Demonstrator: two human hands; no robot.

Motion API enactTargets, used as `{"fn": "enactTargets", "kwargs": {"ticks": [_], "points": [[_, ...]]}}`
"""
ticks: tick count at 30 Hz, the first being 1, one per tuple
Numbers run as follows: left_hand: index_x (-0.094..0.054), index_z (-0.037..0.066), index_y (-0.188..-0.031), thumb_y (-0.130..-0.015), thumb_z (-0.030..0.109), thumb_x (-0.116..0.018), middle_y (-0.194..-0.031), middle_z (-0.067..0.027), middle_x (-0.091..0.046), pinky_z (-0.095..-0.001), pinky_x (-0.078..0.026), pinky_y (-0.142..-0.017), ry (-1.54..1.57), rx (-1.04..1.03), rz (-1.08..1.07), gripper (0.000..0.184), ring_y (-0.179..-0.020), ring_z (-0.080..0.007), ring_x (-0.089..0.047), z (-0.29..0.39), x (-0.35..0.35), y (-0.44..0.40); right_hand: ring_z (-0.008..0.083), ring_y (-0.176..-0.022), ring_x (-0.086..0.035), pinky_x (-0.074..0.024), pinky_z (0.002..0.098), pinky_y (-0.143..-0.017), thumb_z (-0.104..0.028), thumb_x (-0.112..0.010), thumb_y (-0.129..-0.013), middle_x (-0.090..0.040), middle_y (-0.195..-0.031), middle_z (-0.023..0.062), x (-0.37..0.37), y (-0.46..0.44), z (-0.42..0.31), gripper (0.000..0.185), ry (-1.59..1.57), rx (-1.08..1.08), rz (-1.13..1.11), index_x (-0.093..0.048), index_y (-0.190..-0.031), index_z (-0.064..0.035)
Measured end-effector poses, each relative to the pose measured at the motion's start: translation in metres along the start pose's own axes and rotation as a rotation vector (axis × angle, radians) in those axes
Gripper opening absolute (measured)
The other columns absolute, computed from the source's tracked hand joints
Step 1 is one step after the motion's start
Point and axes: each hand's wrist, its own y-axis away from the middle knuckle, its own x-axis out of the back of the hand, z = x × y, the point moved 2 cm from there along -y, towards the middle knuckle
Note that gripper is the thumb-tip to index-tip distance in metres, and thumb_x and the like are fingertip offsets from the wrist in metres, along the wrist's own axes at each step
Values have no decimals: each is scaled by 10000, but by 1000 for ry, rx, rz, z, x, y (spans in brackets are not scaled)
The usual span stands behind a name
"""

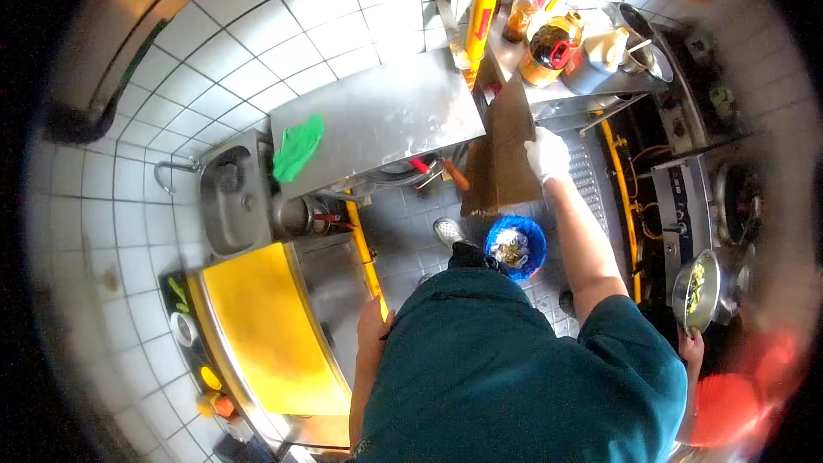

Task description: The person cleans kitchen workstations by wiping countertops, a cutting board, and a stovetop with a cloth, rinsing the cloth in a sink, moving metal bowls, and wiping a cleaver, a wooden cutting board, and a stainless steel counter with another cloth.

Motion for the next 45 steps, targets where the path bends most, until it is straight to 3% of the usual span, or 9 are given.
{"fn": "enactTargets", "kwargs": {"ticks": [8, 11, 21, 24, 28, 29, 35, 41, 45], "points": [[-526, 36, -1476, -971, 323, -688, -1358, -232, -624, -506, -528, -1016, 12, -83, 135, 604, -1216, -431, -628, 59, 51, -41, 479, -1036, -688, -524, 555, -929, -293, -689, -938, -736, -1052, 262, -61, -135, -9, 333, 68, 199, 434, -696, -1138, -27], [-536, 33, -1455, -969, 307, -694, -1315, -232, -634, -515, -534, -989, 12, -31, 145, 580, -1192, -430, -634, 72, 65, -38, 477, -1013, -696, -528, 550, -923, -279, -687, -938, -746, -1037, 244, -56, -158, -22, 309, -291, 172, 309, -702, -1129, -37], [-547, 34, -1392, -956, 294, -716, -1238, -249, -650, -528, -537, -966, 84, 115, 112, 536, -1144, -438, -641, 42, 9, -27, 416, -1068, -719, -553, 511, -957, -283, -563, -983, -755, -1132, 214, -83, -254, -50, 329, -33, -4, 167, -726, -1177, -74], [-552, 12, -1325, -958, 292, -708, -1195, -236, -665, -520, -539, -970, 132, 204, 146, 488, -1137, -436, -646, 67, 26, -11, 426, -1169, -684, -530, 501, -1032, -262, -594, -992, -695, -1310, 238, -151, -290, -19, 528, -240, 282, 191, -553, -1498, -117], [-563, 12, -1345, -949, 300, -716, -1210, -216, -667, -495, -533, -1001, 111, 214, 184, 512, -1160, -398, -649, 64, 7, -5, 458, -1209, -660, -516, 502, -1038, -126, -500, -963, -663, -1335, 291, -229, -312, 6, 875, -50, 100, -146, -73, -1709, -289], [-569, 10, -1330, -951, 296, -714, -1209, -216, -666, -492, -532, -1002, 120, 219, 187, 497, -1157, -400, -648, 60, 1, -2, 448, -1319, -576, -440, 495, -1133, -221, -417, -1077, -543, -1508, 278, -221, -306, -6, 702, -77, 42, -234, -100, -1702, -174], [-506, -4, -1459, -978, 344, -672, -1375, -253, -619, -503, -469, -1116, 239, 368, 128, 616, -1291, -423, -586, 74, 22, 15, 461, -1355, -531, -393, 511, -1163, -164, -617, -965, -555, -1424, 353, -165, -276, -45, 558, -287, 236, 195, -453, -1444, 72], [-583, -3, -1320, -943, 282, -687, -1255, -257, -648, -507, -497, -1055, 291, 426, 410, 484, -1220, -432, -610, 70, 13, 23, 438, -1414, -492, -329, 504, -1253, -109, -622, -943, -441, -1562, 326, -157, -224, -41, 798, -359, 490, 181, -242, -1628, 47], [-603, -6, -1281, -919, 243, -695, -1217, -259, -662, -510, -518, -1020, 333, 485, 478, 449, -1174, -441, -630, 65, 21, 30, 415, -1478, -464, -373, 482, -1248, -160, -575, -1014, -474, -1585, 279, -140, -173, -70, 644, -393, 479, 285, -374, -1594, 35]]}}
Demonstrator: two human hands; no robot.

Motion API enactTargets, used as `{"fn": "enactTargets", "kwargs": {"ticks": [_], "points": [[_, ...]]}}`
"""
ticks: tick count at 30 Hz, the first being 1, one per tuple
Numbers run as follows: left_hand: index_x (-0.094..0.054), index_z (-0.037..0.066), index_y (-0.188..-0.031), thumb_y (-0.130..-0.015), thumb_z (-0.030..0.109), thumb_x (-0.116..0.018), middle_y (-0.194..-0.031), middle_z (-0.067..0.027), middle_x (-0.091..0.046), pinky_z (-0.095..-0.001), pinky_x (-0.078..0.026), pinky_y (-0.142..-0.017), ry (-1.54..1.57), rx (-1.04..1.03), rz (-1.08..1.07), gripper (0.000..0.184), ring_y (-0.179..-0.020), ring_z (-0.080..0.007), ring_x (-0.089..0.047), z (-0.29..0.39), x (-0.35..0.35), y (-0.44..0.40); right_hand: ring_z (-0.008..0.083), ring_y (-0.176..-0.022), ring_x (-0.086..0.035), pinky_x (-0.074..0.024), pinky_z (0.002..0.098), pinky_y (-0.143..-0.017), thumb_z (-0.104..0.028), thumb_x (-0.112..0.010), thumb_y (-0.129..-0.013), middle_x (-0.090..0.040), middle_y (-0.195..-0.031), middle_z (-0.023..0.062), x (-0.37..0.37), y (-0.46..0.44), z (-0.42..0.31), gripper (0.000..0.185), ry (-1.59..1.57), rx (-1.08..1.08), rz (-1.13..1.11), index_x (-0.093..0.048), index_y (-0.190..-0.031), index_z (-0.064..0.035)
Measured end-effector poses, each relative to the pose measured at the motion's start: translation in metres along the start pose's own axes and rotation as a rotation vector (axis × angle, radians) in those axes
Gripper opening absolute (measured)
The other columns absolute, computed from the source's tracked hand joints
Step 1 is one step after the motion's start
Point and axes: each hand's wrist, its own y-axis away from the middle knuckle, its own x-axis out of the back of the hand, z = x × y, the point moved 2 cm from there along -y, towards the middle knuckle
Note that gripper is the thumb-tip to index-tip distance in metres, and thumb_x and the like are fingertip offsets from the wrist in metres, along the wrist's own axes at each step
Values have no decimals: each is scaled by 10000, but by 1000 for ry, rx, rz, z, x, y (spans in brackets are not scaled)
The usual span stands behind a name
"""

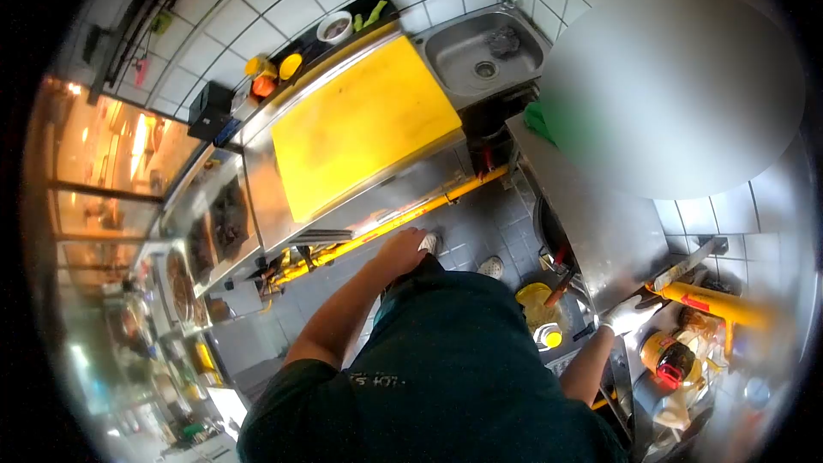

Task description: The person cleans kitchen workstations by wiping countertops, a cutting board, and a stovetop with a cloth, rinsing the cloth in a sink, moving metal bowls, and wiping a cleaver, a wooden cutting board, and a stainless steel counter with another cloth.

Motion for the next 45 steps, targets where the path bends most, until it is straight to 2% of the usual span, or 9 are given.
{"fn": "enactTargets", "kwargs": {"ticks": [5, 9, 17, 22, 29, 32, 37, 40, 45], "points": [[-587, -16, -1335, -940, 248, -683, -1284, -264, -643, -511, -496, -1069, 79, 69, 83, 485, -1233, -444, -605, -34, 7, 8, 372, -1407, -539, -420, 450, -1203, -167, -691, -982, -549, -1523, 235, -23, 44, -143, 533, -95, 443, -158, -549, -1462, 13], [-573, -19, -1393, -971, 262, -673, -1355, -277, -623, -510, -467, -1112, 132, 110, 105, 516, -1289, -451, -580, -74, 18, 14, 458, -1411, -495, -413, 472, -1177, -144, -737, -935, -500, -1520, 320, -94, 52, -255, 581, -107, 629, -533, -564, -1482, -46], [-576, -2, -1412, -959, 203, -693, -1402, -256, -612, -493, -462, -1129, 153, 161, 135, 511, -1328, -439, -563, -161, 65, 15, 479, -1547, -296, -296, 609, -1235, -479, -852, -807, -282, -1688, 267, -256, 19, -359, 925, 246, 600, -791, -442, -1606, -256], [-590, -8, -1393, -978, 183, -696, -1398, -252, -626, -469, -459, -1141, 129, 228, 86, 469, -1324, -425, -581, -207, 102, 21, 538, -1581, -138, -173, 694, -1235, -857, -522, -883, -182, -1746, 213, -302, 40, -373, 943, 572, 379, -927, -309, -1662, -371], [-586, -22, -1397, -987, 163, -691, -1411, -261, -623, -479, -461, -1143, 67, 114, -7, 461, -1328, -431, -581, -227, 150, 0, 535, -1575, -126, -155, 773, -1193, -764, -430, -981, -211, -1694, 273, -329, 68, -446, 797, 600, -61, -750, -294, -1656, -364], [-573, -32, -1412, -1013, 201, -636, -1424, -273, -604, -491, -434, -1161, 30, 8, -59, 467, -1347, -442, -555, -229, 146, -20, 469, -1610, -106, -18, 711, -1254, -521, -402, -1085, -158, -1754, 206, -345, 105, -419, 630, 550, 275, -640, -316, -1667, -294], [-558, -27, -1430, -1012, 273, -606, -1437, -281, -581, -487, -424, -1167, 36, -97, -207, 517, -1351, -451, -537, -200, 145, -59, 465, -1556, -255, -169, 627, -1259, -460, -503, -1056, -329, -1679, 191, -274, 138, -336, 654, 488, 632, -540, -361, -1648, -219], [-576, 23, -1408, -979, 253, -607, -1389, -252, -604, -497, -456, -1112, 18, -193, -229, 488, -1289, -453, -559, -190, 138, -79, 440, -1551, -290, -235, 596, -1252, -360, -629, -989, -381, -1652, 201, -182, 127, -305, 650, 523, 474, -693, -470, -1592, -178], [-595, 38, -1330, -972, 204, -578, -1279, -235, -630, -518, -486, -1033, -5, -236, -190, 394, -1195, -456, -581, -141, 150, -104, 500, -1538, -280, -192, 575, -1274, -376, -493, -1008, -349, -1662, 262, -90, 114, -142, 648, 714, 331, -482, -470, -1585, -82]]}}
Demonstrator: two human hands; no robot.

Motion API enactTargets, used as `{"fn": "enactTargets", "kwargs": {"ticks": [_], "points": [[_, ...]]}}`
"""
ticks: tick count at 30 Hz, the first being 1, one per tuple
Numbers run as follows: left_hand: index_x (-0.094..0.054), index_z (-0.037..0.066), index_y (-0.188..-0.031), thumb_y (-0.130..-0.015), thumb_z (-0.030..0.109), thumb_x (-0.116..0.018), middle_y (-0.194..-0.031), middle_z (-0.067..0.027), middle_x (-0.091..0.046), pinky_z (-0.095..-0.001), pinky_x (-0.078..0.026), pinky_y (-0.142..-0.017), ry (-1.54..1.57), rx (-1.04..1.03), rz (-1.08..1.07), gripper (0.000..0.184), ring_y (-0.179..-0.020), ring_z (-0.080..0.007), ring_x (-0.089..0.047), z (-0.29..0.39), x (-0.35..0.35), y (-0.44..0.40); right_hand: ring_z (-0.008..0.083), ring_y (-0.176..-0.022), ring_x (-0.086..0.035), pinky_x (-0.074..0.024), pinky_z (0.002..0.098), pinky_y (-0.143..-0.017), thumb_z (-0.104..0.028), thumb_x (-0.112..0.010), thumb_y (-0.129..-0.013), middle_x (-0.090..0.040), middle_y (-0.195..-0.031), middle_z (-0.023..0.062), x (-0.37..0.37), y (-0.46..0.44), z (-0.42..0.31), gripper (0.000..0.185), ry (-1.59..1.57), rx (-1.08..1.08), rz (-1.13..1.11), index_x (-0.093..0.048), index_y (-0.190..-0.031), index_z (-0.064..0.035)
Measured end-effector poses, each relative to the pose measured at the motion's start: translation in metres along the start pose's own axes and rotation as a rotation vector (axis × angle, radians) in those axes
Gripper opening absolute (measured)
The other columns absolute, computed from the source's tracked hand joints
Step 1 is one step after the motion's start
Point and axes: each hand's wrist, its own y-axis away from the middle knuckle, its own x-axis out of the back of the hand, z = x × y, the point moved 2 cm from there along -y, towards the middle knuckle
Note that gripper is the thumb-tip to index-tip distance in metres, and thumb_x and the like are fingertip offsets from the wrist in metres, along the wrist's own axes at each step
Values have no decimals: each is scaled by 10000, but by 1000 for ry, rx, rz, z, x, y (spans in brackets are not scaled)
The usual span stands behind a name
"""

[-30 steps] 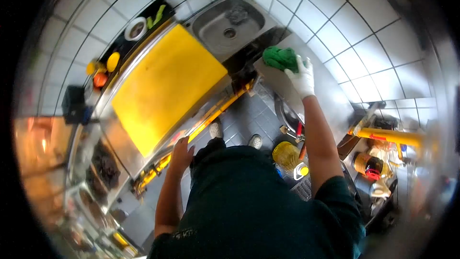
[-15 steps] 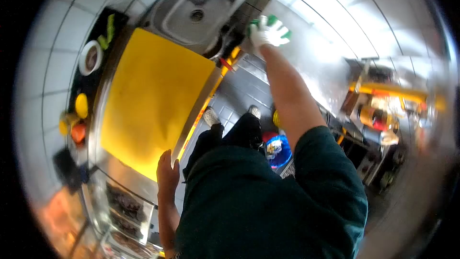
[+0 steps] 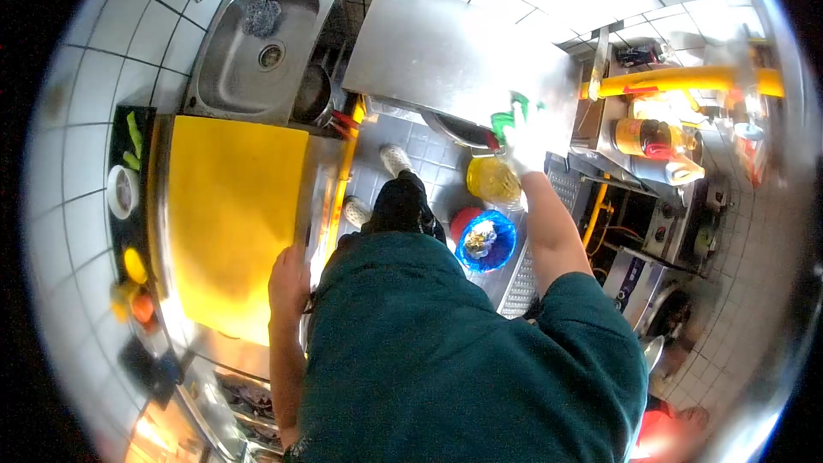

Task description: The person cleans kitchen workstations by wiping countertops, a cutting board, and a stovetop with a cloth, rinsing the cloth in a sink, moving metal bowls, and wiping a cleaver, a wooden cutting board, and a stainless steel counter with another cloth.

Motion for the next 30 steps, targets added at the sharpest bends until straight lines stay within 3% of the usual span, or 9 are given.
{"fn": "enactTargets", "kwargs": {"ticks": [6, 10, 14, 17, 18, 21, 23, 24, 30], "points": [[-596, 35, -1343, -987, 229, -570, -1309, -240, -633, -517, -492, -1029, -39, 57, 92, 407, -1202, -456, -592, 3, 0, -11, 458, -1429, -414, -331, 555, -1208, -444, -430, -1040, -391, -1625, 225, -44, -11, 106, 669, 102, -467, 56, -423, -1613, -98], [-600, 31, -1343, -975, 227, -604, -1309, -248, -641, -515, -498, -1037, 71, 76, 17, 417, -1210, -458, -600, 6, 2, -13, 426, -1397, -435, -353, 561, -1177, -564, -392, -1059, -372, -1616, 221, -7, -63, 84, 704, -23, -847, -113, -401, -1630, -153], [-608, 28, -1333, -969, 212, -616, -1287, -263, -649, -526, -501, -1030, 131, 162, 154, 408, -1194, -471, -604, -15, -18, 10, 428, -1394, -422, -321, 576, -1181, -556, -364, -1057, -413, -1569, 256, 8, -116, -1, 704, 68, -612, -7, -424, -1604, -118], [-600, 30, -1344, -962, 193, -628, -1285, -264, -647, -532, -497, -1038, 91, 233, 234, 417, -1194, -471, -605, -39, -40, 34, 429, -1475, -354, -207, 570, -1250, -561, -337, -1054, -396, -1606, 234, 53, -145, -120, 730, -5, -329, 4, -400, -1621, -105], [-594, 23, -1355, -961, 190, -633, -1298, -266, -643, -528, -498, -1042, 104, 233, 210, 429, -1202, -468, -605, -38, -36, 34, 433, -1501, -317, -180, 596, -1255, -493, -400, -1034, -401, -1630, 192, 71, -149, -160, 677, 21, -86, -44, -486, -1553, -67], [-570, 0, -1394, -957, 181, -667, -1338, -273, -632, -509, -507, -1051, 90, 234, 158, 482, -1230, -462, -607, -24, -26, 43, 472, -1450, -345, -194, 621, -1239, -433, -560, -949, -423, -1547, 268, 10, -163, -248, 671, -242, 97, 310, -557, -1481, -24], [-571, 9, -1395, -956, 179, -675, -1339, -272, -631, -510, -508, -1050, -12, 195, 197, 483, -1231, -463, -606, -34, -37, 47, 491, -1454, -324, -224, 629, -1209, -405, -634, -931, -390, -1549, 259, 22, -162, -290, 656, -351, 313, 195, -569, -1455, -15], [-571, 13, -1396, -955, 179, -679, -1340, -271, -631, -510, -509, -1049, -66, 174, 216, 483, -1232, -464, -606, -37, -40, 49, 459, -1446, -337, -223, 590, -1230, -399, -582, -984, -430, -1506, 247, 36, -158, -303, 682, -319, 419, 87, -475, -1549, -32], [-567, 23, -1397, -946, 192, -695, -1366, -256, -623, -514, -497, -1062, -52, 244, 6, 499, -1257, -455, -595, -5, -21, 29, 394, -1438, -387, -287, 518, -1220, -387, -560, -1025, -454, -1516, 202, 32, -191, -277, 596, -167, 707, 138, -527, -1527, -68]]}}
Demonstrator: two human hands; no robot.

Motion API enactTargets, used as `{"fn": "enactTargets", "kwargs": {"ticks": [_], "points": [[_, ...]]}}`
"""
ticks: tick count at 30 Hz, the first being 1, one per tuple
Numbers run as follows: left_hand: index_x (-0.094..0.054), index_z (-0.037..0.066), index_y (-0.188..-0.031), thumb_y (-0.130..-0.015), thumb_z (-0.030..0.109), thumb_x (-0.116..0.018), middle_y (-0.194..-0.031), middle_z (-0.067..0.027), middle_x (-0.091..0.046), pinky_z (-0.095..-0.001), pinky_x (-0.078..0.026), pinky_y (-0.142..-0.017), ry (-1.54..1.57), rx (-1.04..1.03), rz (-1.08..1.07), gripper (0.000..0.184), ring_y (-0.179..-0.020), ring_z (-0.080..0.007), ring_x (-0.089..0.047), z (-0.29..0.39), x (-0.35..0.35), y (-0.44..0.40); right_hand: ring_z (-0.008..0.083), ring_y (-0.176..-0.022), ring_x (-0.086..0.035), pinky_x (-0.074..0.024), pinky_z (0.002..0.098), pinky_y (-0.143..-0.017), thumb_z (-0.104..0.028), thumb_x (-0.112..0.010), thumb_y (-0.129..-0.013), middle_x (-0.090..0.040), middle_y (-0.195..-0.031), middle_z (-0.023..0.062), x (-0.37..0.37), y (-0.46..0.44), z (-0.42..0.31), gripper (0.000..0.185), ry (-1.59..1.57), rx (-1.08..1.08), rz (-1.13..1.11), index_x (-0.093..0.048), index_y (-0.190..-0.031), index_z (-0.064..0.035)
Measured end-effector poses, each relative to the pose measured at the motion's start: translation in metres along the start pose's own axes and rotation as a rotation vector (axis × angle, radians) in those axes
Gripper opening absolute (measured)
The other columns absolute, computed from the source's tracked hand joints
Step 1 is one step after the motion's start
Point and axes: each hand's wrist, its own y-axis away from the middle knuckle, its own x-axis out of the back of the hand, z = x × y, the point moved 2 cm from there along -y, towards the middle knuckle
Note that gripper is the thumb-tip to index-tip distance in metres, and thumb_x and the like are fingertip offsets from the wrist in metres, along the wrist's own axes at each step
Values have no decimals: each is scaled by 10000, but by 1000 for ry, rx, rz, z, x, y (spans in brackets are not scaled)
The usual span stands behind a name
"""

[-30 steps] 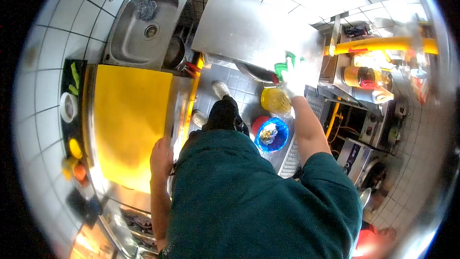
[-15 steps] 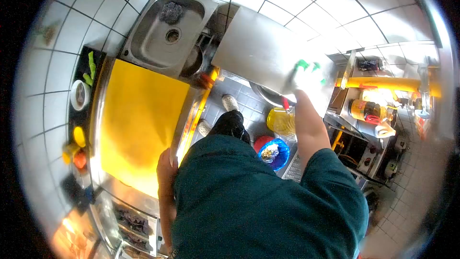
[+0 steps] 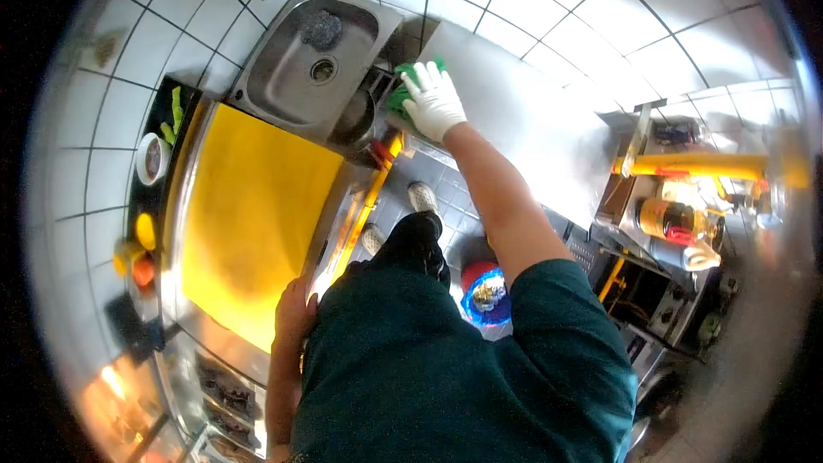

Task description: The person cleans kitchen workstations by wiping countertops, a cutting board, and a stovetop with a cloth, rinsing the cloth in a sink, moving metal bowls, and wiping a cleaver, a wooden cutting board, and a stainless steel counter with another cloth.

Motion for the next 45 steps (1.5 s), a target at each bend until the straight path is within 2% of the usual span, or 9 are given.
{"fn": "enactTargets", "kwargs": {"ticks": [8, 10, 15, 28, 32, 35, 36, 40, 45], "points": [[-563, 16, -1398, -950, 187, -678, -1354, -255, -623, -507, -483, -1076, 20, -60, 9, 493, -1253, -444, -592, 35, 0, -27, 407, -1448, -406, -290, 516, -1220, -466, -459, -1040, -365, -1651, 227, -13, 122, 207, 673, 203, -577, 75, -440, -1604, -100], [-560, 24, -1404, -953, 186, -673, -1346, -259, -623, -511, -482, -1074, -24, -25, -77, 493, -1250, -452, -591, 35, -4, -31, 432, -1562, -264, -188, 513, -1295, -493, -372, -1063, -276, -1716, 184, -16, 177, 261, 677, -3, -866, -33, -372, -1648, -153], [-571, 37, -1387, -948, 179, -671, -1287, -263, -639, -523, -497, -1029, 1, -20, -81, 472, -1213, -467, -599, 24, -11, -33, 468, -1536, -286, -274, 542, -1258, -526, -371, -1073, -254, -1705, 236, -2, 265, 310, 714, 168, -1111, -146, -351, -1645, -100], [-602, 42, -1293, -946, 149, -643, -1205, -253, -654, -530, -510, -966, 79, -181, -97, 365, -1159, -460, -608, -1, 2, -50, 457, -1384, -443, -383, 539, -1179, -406, -502, -1050, -445, -1558, 293, 16, 399, 139, 650, 317, -1316, 40, -471, -1541, 19], [-592, 45, -1348, -961, 166, -653, -1223, -242, -657, -529, -527, -961, 83, -204, -92, 409, -1142, -454, -626, -18, -11, -56, 404, -1427, -409, -396, 524, -1185, -457, -455, -1058, -400, -1572, 251, 36, 347, 138, 673, 199, -1656, -124, -444, -1569, -19], [-596, 48, -1366, -979, 186, -664, -1255, -228, -662, -506, -533, -993, 157, -171, 11, 416, -1169, -440, -631, -35, -20, -39, 386, -1407, -419, -391, 528, -1182, -491, -430, -1060, -411, -1563, 236, 23, 294, 161, 699, 402, -1426, -240, -421, -1595, -41], [-598, 46, -1366, -981, 185, -664, -1268, -226, -662, -503, -531, -1003, 174, -137, 45, 415, -1180, -437, -631, -35, -17, -31, 412, -1308, -471, -398, 550, -1133, -491, -442, -1045, -437, -1552, 216, 8, 272, 175, 646, 470, -1360, -177, -505, -1548, -92], [-604, 39, -1377, -991, 190, -668, -1330, -222, -656, -489, -519, -1049, 212, 43, 128, 419, -1233, -422, -624, -41, -19, 8, 396, -1441, -401, -298, 592, -1206, -545, -416, -1060, -416, -1593, 185, -41, 142, 204, 674, 184, -974, 290, -485, -1561, -100], [-593, 23, -1408, -1013, 215, -666, -1402, -227, -637, -462, -502, -1099, 269, 270, 112, 445, -1300, -405, -609, -36, -56, 42, 435, -1541, -268, -215, 572, -1265, -471, -453, -1055, -287, -1682, 212, -25, -56, 110, 683, 114, -741, -166, -405, -1615, -84]]}}
